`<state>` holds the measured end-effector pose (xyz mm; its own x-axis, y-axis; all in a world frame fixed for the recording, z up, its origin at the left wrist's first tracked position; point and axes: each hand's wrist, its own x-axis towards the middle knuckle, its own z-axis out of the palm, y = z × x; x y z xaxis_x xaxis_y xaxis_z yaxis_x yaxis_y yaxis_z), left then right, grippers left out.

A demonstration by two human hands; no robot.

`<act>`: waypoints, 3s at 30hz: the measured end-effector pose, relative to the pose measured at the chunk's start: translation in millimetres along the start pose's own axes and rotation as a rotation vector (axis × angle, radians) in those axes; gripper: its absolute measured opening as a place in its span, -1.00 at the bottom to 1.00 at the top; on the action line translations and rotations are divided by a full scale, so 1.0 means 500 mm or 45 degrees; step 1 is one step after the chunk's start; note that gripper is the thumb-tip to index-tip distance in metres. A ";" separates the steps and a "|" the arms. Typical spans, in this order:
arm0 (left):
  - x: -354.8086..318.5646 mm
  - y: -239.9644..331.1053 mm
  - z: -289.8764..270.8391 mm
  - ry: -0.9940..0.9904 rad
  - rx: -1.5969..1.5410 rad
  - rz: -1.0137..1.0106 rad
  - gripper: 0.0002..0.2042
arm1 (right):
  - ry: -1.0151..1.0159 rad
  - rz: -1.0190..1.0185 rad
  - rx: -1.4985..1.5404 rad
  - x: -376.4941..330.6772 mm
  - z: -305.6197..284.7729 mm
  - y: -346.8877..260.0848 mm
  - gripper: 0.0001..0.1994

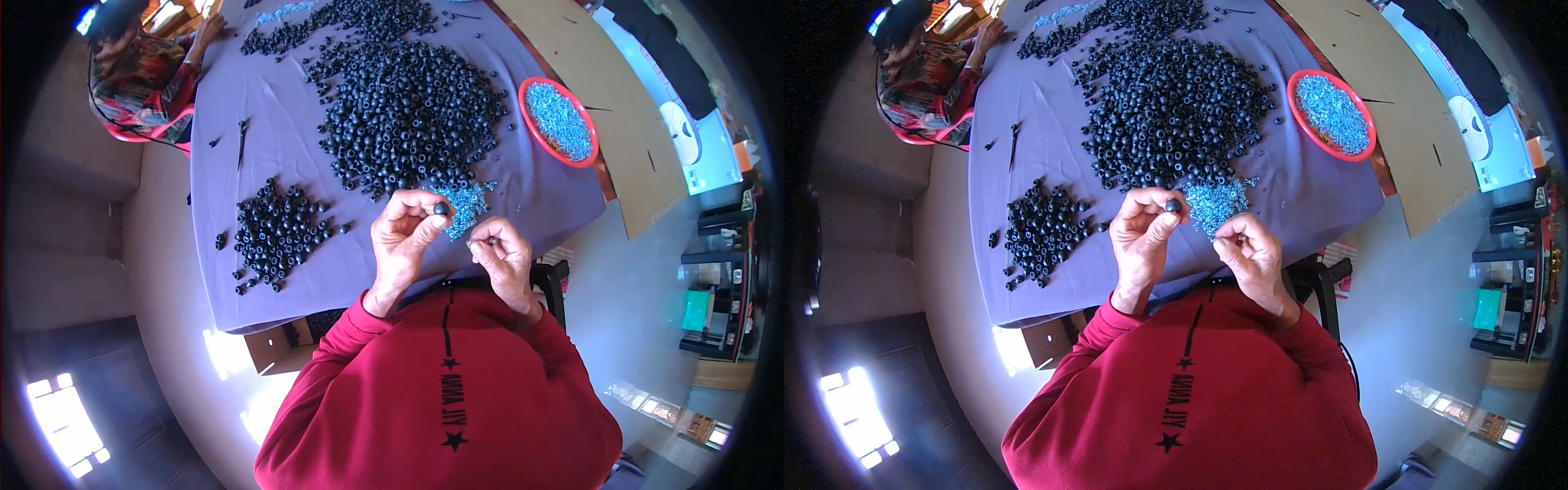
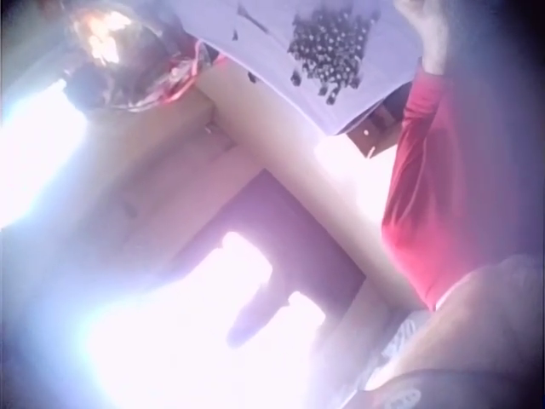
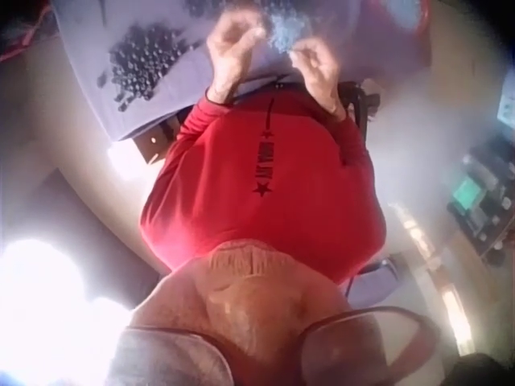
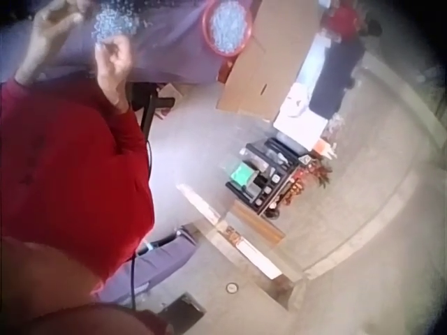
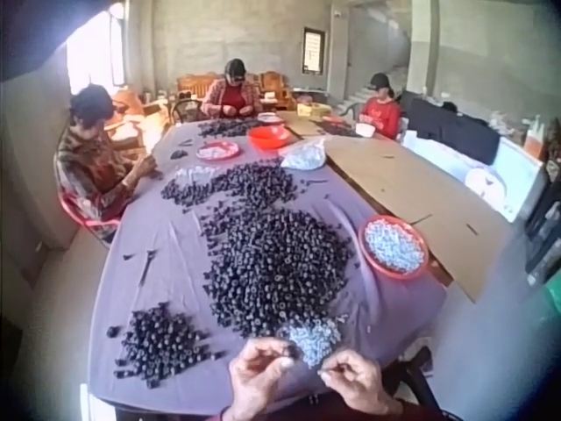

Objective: The person assembles small blue plastic pieces onto larger black plastic parts by hand at a workbench.

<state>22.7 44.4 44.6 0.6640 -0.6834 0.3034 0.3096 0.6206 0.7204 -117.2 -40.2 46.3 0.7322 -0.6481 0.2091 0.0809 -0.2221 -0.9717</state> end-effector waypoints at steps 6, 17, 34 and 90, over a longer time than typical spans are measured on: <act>0.020 -0.006 0.003 -0.096 -0.409 -0.332 -0.83 | -0.040 0.039 0.169 0.000 -0.008 -0.002 -0.93; -0.140 -0.071 -0.123 0.547 1.649 0.231 -0.82 | 0.302 -0.149 -0.509 -0.087 -0.158 0.108 -0.97; -0.123 -0.093 -0.103 0.784 2.095 0.380 -0.79 | -0.036 0.282 -0.315 -0.165 -0.240 0.224 -0.86; -0.109 -0.092 0.072 0.185 -0.238 -0.663 -0.87 | -0.291 -0.180 -0.112 0.027 -0.091 -0.010 -0.95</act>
<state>-52.1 39.3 17.5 0.4744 -0.8656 -0.1606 0.7273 0.2826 0.6254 -138.7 -80.8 59.0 0.8520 -0.4276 0.3021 0.1414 -0.3676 -0.9192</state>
